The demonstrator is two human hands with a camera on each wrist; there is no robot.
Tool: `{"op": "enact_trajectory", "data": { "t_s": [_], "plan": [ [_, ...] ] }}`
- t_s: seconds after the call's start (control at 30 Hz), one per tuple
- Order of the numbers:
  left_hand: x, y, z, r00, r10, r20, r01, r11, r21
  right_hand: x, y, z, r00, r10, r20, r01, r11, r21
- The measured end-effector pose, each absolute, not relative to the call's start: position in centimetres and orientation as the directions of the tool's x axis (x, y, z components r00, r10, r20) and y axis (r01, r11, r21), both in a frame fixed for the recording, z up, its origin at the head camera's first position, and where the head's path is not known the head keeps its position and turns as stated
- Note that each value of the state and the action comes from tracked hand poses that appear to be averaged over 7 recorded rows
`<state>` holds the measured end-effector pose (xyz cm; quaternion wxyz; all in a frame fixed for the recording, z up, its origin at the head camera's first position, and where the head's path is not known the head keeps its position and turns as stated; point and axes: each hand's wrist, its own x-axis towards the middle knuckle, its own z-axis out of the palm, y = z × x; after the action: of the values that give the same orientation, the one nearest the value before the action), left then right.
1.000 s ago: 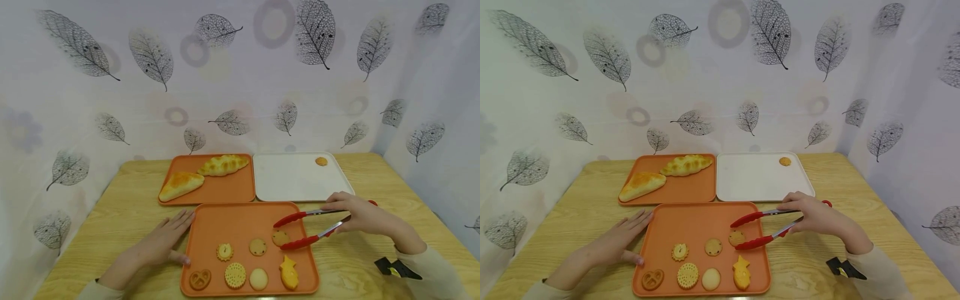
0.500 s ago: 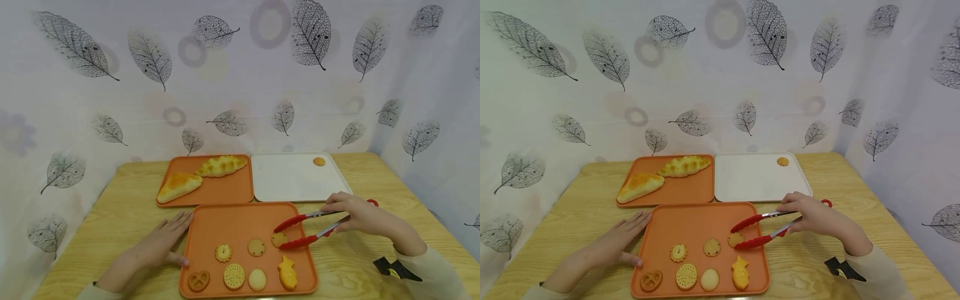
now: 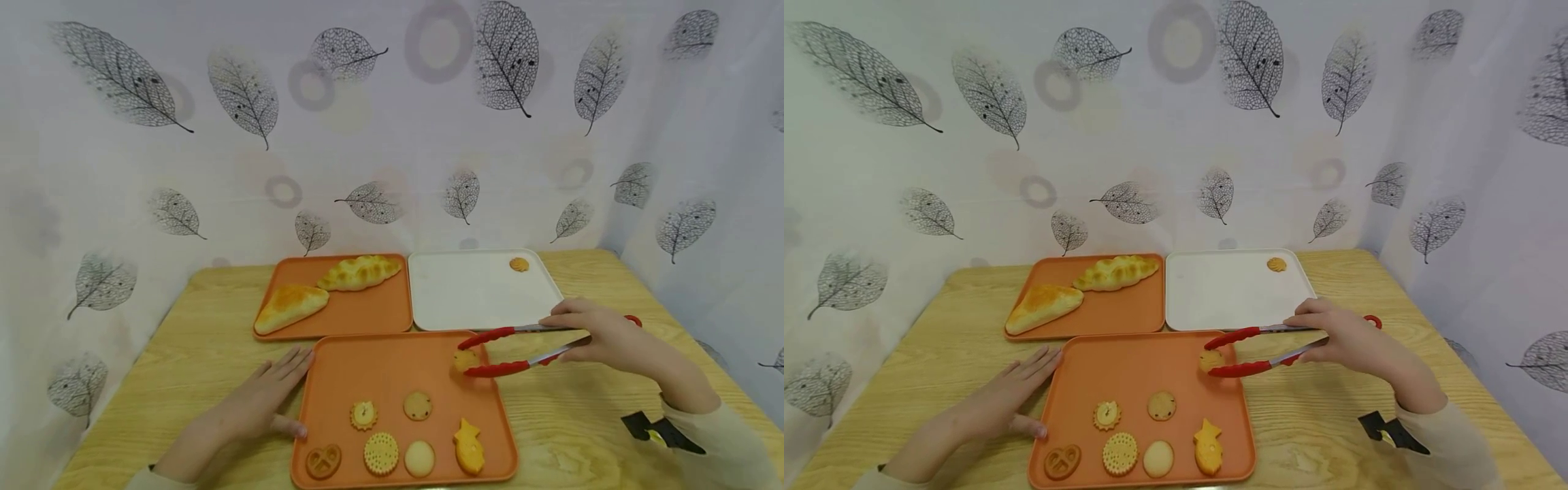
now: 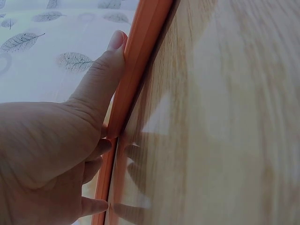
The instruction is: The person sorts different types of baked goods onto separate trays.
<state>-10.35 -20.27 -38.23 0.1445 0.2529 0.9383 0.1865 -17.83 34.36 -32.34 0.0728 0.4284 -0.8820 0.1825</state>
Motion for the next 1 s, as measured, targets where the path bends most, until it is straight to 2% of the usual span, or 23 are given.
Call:
{"op": "enact_trajectory", "data": {
  "t_s": [0.2,0.33,0.53,0.67,1.0],
  "plan": [
    [-10.3,-20.4,-38.4,-0.829,0.525,-0.194,0.410,0.805,0.429,-18.8,36.6,-32.1,-0.612,-0.691,0.385,-0.786,0.584,-0.202],
    [-10.3,-20.4,-38.4,-0.828,0.527,-0.190,0.412,0.803,0.430,-19.3,38.2,-32.0,-0.631,-0.650,0.423,-0.763,0.619,-0.188],
    [-10.3,-20.5,-38.4,-0.831,0.526,-0.182,0.415,0.803,0.427,-19.6,40.4,-32.3,-0.756,-0.547,0.360,-0.639,0.734,-0.228],
    [-10.3,-20.5,-38.3,-0.829,0.530,-0.180,0.417,0.800,0.432,-19.8,41.6,-32.4,-0.822,-0.481,0.305,-0.551,0.808,-0.210],
    [-10.5,-20.6,-38.2,-0.828,0.532,-0.176,0.423,0.800,0.426,-20.5,43.2,-33.1,-0.876,-0.405,0.262,-0.451,0.880,-0.150]
  ]
}}
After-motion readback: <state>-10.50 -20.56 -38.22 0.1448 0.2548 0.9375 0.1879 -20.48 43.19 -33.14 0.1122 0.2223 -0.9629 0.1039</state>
